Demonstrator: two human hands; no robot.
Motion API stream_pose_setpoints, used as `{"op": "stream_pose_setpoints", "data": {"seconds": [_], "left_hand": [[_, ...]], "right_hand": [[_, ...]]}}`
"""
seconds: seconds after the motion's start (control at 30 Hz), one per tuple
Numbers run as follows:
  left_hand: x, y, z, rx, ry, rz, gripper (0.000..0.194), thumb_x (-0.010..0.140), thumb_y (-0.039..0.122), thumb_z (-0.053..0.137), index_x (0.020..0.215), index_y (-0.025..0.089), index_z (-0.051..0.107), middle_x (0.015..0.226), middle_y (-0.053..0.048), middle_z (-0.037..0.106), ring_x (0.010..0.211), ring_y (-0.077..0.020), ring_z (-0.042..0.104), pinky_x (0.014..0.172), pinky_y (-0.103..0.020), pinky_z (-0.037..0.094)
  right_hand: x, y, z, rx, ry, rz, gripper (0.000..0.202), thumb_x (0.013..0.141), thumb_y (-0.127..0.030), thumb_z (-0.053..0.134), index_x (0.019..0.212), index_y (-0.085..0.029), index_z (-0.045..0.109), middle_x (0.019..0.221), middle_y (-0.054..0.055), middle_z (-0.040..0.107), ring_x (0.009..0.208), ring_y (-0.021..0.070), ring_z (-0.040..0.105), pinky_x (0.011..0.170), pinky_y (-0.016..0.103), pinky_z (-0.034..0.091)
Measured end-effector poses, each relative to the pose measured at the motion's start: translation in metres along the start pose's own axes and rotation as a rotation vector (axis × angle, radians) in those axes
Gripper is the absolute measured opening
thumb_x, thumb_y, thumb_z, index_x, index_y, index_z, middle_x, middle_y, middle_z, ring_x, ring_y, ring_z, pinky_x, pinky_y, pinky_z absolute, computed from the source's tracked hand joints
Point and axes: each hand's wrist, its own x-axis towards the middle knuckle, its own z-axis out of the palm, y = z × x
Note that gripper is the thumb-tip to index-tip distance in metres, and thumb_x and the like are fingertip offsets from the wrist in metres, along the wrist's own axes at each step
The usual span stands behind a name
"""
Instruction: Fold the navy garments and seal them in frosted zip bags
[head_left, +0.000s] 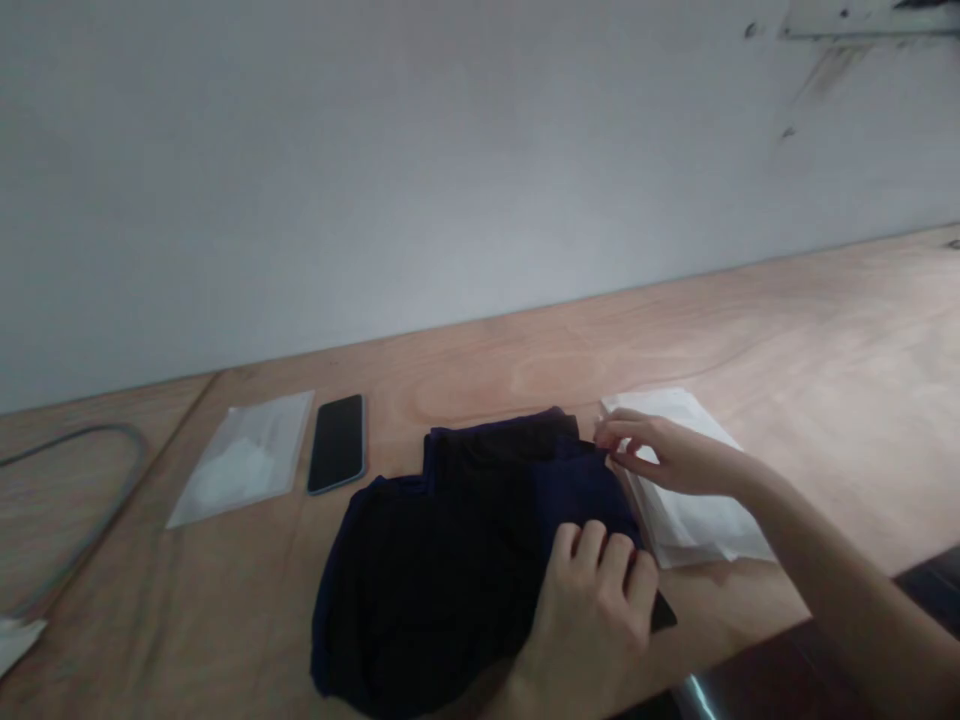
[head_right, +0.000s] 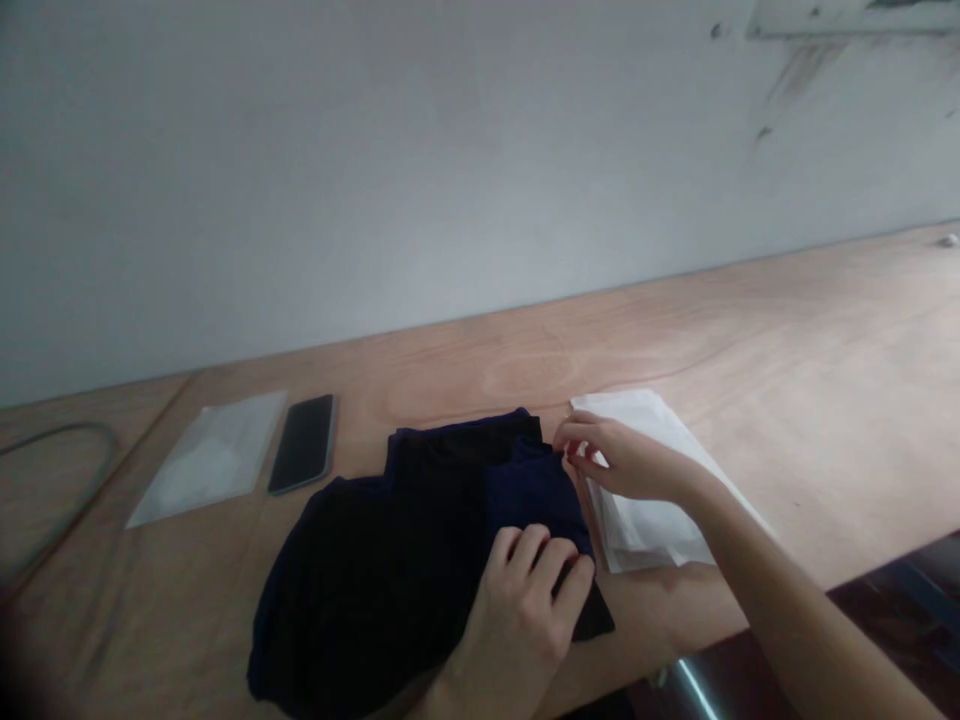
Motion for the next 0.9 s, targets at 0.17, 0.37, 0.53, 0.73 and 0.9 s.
{"op": "stream_pose_setpoints", "data": {"seconds": [0.17,0.37,0.53,0.73,0.9], "left_hand": [[-0.019,-0.018,-0.024,-0.128,0.254,-0.273,0.017,0.099,0.025,0.063,0.116,0.021,0.066,0.107,-0.009,0.07,0.096,-0.0264,0.065,0.083,-0.043,0.053],[-0.035,-0.05,-0.026,-0.113,0.074,-0.535,0.042,0.095,0.028,0.069,0.135,0.022,0.058,0.092,-0.005,0.071,0.081,-0.0251,0.069,0.073,-0.039,0.056],[-0.044,-0.059,-0.034,-0.257,0.062,-0.656,0.037,0.093,0.02,0.066,0.129,0.028,0.061,0.09,0.0,0.07,0.074,-0.0196,0.067,0.069,-0.033,0.056],[-0.096,-0.086,-0.065,-0.106,0.159,-0.693,0.026,0.097,0.027,0.063,0.124,0.026,0.063,0.086,0.001,0.069,0.066,-0.0168,0.063,0.066,-0.032,0.057],[-0.111,-0.095,-0.077,0.09,0.173,-0.46,0.036,0.1,0.024,0.062,0.136,0.023,0.062,0.122,-0.011,0.073,0.109,-0.0269,0.071,0.094,-0.044,0.059]], "right_hand": [[-0.035,-0.025,0.033,0.075,0.274,0.098,0.037,0.107,-0.036,0.052,0.144,-0.029,0.055,0.131,0.012,0.059,0.097,0.0199,0.073,0.082,0.037,0.066],[-0.047,-0.041,0.068,0.055,0.304,0.139,0.034,0.103,-0.037,0.061,0.137,-0.033,0.065,0.137,0.011,0.055,0.069,0.0125,0.067,0.069,0.036,0.065],[-0.024,-0.055,0.076,0.043,0.364,0.066,0.029,0.1,-0.029,0.065,0.128,-0.03,0.07,0.128,0.01,0.06,0.087,0.0184,0.07,0.076,0.035,0.065],[0.024,-0.093,0.108,0.11,0.259,-0.051,0.03,0.098,-0.019,0.066,0.128,-0.022,0.067,0.125,0.01,0.059,0.073,0.0121,0.065,0.074,0.032,0.064],[0.029,-0.099,0.117,-0.07,0.275,-0.142,0.038,0.1,-0.018,0.064,0.138,-0.022,0.064,0.138,0.015,0.055,0.117,0.027,0.066,0.1,0.045,0.061]]}}
